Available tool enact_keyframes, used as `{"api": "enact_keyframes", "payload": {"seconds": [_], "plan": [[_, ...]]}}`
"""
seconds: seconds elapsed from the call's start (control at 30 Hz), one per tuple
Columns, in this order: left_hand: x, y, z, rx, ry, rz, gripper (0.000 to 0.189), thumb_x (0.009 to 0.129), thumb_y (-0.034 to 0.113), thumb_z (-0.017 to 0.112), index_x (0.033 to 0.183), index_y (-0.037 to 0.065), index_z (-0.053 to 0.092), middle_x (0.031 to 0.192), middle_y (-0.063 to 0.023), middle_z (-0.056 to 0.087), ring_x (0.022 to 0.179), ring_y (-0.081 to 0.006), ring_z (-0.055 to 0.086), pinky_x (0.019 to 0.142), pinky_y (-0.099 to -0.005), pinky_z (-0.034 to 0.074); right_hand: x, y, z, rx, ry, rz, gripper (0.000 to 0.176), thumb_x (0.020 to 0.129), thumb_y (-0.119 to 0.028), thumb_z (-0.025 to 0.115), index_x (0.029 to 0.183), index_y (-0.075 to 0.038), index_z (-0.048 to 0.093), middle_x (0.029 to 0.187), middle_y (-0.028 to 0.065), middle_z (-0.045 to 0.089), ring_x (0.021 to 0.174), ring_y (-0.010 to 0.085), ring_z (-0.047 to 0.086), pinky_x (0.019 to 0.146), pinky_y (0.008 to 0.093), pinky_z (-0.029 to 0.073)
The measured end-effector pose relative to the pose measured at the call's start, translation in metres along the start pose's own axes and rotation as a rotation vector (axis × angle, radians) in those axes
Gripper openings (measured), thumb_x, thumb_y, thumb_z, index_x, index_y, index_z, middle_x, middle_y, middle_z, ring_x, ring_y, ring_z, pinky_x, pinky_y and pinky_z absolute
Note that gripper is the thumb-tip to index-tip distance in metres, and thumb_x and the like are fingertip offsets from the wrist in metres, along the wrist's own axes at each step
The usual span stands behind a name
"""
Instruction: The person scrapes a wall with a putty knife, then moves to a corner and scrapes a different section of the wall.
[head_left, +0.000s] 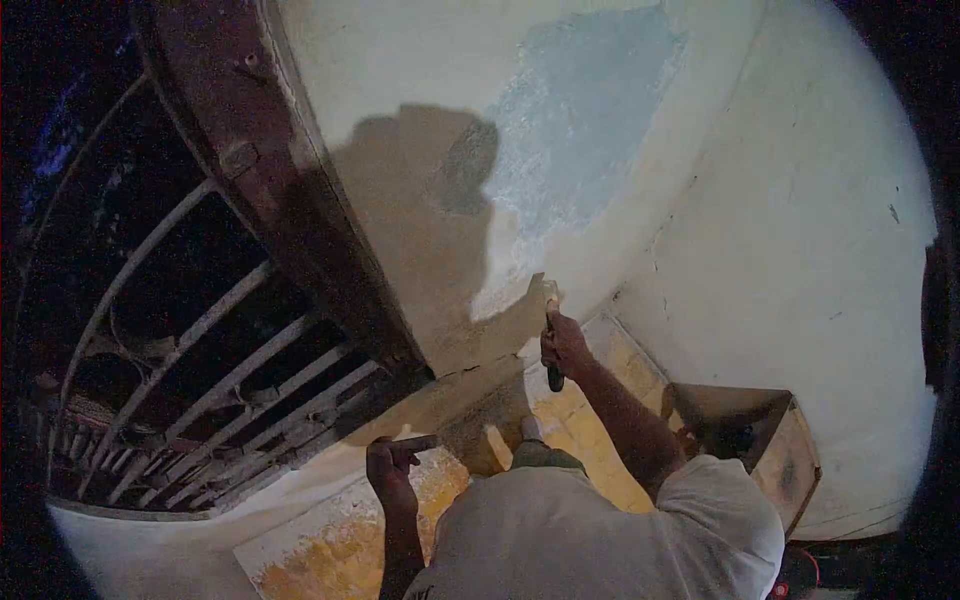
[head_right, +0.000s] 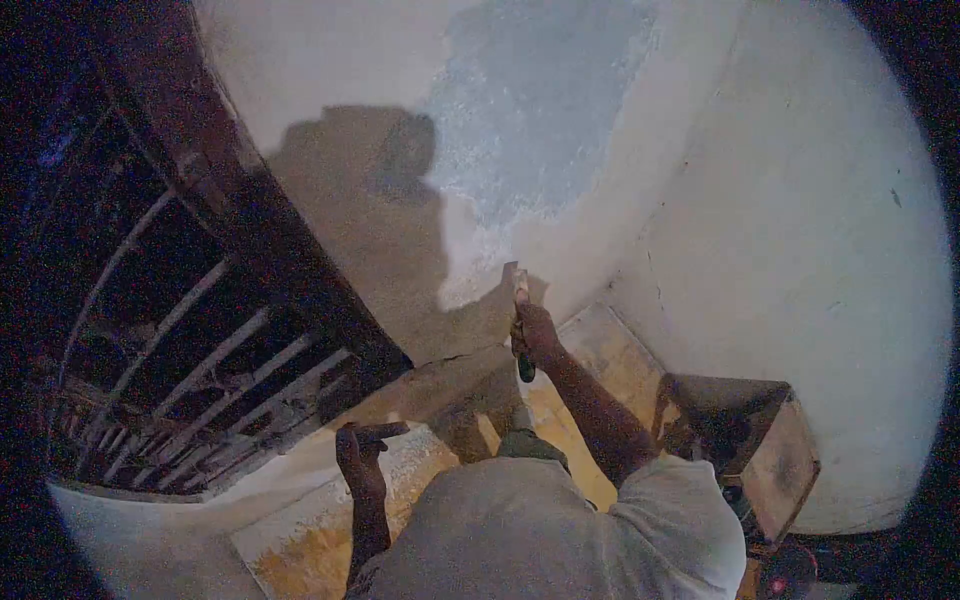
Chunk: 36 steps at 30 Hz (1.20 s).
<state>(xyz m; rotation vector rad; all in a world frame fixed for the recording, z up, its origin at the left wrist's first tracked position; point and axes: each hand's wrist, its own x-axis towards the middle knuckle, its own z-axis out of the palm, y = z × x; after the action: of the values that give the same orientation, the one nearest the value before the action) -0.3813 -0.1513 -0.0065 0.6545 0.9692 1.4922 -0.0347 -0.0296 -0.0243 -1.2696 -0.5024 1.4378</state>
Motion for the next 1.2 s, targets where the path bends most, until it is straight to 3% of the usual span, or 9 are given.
{"api": "enact_keyframes", "payload": {"seconds": [0.07, 0.1, 0.17, 0.37, 0.4, 0.47, 0.5, 0.57, 1.2], "plan": [[0.0, -0.004, 0.001, 0.023, 0.008, 0.026, 0.033, 0.087, 0.032, 0.054, 0.103, 0.004, 0.049, 0.08, -0.004, 0.054, 0.071, -0.0148, 0.052, 0.063, -0.0306, 0.044, 0.037, 0.001, -0.001, -0.739, 0.069, -1.192, 0.045, 0.086, -0.054, 0.045, 0.071, -0.012, 0.041, 0.046, -0.0015, 0.035, 0.032, 0.012, 0.032, 0.034, 0.0275, 0.031], [-0.001, -0.006, 0.002, 0.043, 0.017, 0.049, 0.032, 0.087, 0.032, 0.054, 0.103, 0.004, 0.05, 0.08, -0.0039, 0.054, 0.071, -0.0148, 0.052, 0.062, -0.0305, 0.044, 0.04, -0.004, -0.001, -0.738, 0.071, -1.191, 0.045, 0.086, -0.054, 0.045, 0.071, -0.012, 0.041, 0.046, -0.0015, 0.035, 0.032, 0.012, 0.032, 0.034, 0.0275, 0.031], [-0.001, -0.004, 0.004, 0.034, -0.017, 0.049, 0.032, 0.087, 0.031, 0.053, 0.101, 0.003, 0.049, 0.078, -0.0056, 0.053, 0.071, -0.0154, 0.052, 0.061, -0.0307, 0.043, 0.016, -0.033, 0.019, -0.115, -0.008, -0.28, 0.043, 0.087, -0.051, 0.044, 0.07, -0.011, 0.042, 0.046, -0.0007, 0.036, 0.033, 0.0124, 0.034, 0.034, 0.0287, 0.032], [-0.004, -0.007, 0.009, -0.004, 0.001, 0.045, 0.029, 0.09, 0.029, 0.049, 0.099, 0.002, 0.049, 0.079, -0.0073, 0.053, 0.071, -0.0159, 0.051, 0.062, -0.0311, 0.043, -0.024, -0.024, 0.012, -0.069, 0.008, -0.102, 0.043, 0.087, -0.05, 0.044, 0.07, -0.011, 0.041, 0.046, -0.0009, 0.036, 0.033, 0.012, 0.034, 0.034, 0.0278, 0.033], [-0.006, -0.005, 0.009, 0.013, 0.02, 0.038, 0.029, 0.09, 0.029, 0.049, 0.099, 0.001, 0.049, 0.078, -0.0073, 0.053, 0.071, -0.0159, 0.051, 0.062, -0.0317, 0.043, -0.004, -0.013, 0.004, -0.065, 0.003, -0.105, 0.043, 0.087, -0.05, 0.044, 0.07, -0.011, 0.041, 0.046, -0.0009, 0.036, 0.033, 0.012, 0.034, 0.034, 0.0278, 0.033], [-0.007, -0.003, 0.009, 0.015, 0.026, 0.06, 0.029, 0.09, 0.029, 0.049, 0.1, 0.002, 0.049, 0.079, -0.007, 0.053, 0.071, -0.0157, 0.051, 0.062, -0.0316, 0.043, 0.037, 0.002, -0.004, -0.448, -0.082, -0.628, 0.044, 0.086, -0.052, 0.045, 0.068, -0.012, 0.041, 0.046, -0.0007, 0.036, 0.032, 0.0125, 0.035, 0.033, 0.028, 0.033], [-0.009, -0.004, 0.009, 0.013, 0.032, 0.075, 0.029, 0.09, 0.028, 0.049, 0.1, 0.002, 0.049, 0.079, -0.0068, 0.053, 0.07, -0.0154, 0.051, 0.063, -0.0316, 0.043, 0.041, -0.004, -0.001, -0.446, -0.083, -0.629, 0.044, 0.086, -0.052, 0.045, 0.068, -0.012, 0.041, 0.046, -0.0007, 0.036, 0.032, 0.0125, 0.035, 0.033, 0.028, 0.033], [-0.011, -0.003, 0.003, 0.045, 0.063, 0.039, 0.029, 0.089, 0.029, 0.05, 0.101, 0.002, 0.049, 0.08, -0.0065, 0.052, 0.071, -0.0152, 0.051, 0.062, -0.0312, 0.044, 0.0, -0.051, 0.044, -0.025, 0.029, -0.186, 0.044, 0.086, -0.052, 0.045, 0.067, -0.013, 0.041, 0.046, -0.0007, 0.036, 0.032, 0.0134, 0.036, 0.033, 0.0287, 0.033], [-0.021, -0.003, -0.002, 0.077, 0.083, 0.03, 0.032, 0.087, 0.032, 0.053, 0.098, 0.002, 0.05, 0.078, -0.0059, 0.052, 0.071, -0.016, 0.052, 0.062, -0.0308, 0.044, -0.02, -0.01, -0.008, -0.052, -0.02, -0.268, 0.05, 0.083, -0.057, 0.047, 0.065, -0.011, 0.042, 0.043, -0.0003, 0.035, 0.03, 0.013, 0.032, 0.031, 0.0282, 0.029]]}}
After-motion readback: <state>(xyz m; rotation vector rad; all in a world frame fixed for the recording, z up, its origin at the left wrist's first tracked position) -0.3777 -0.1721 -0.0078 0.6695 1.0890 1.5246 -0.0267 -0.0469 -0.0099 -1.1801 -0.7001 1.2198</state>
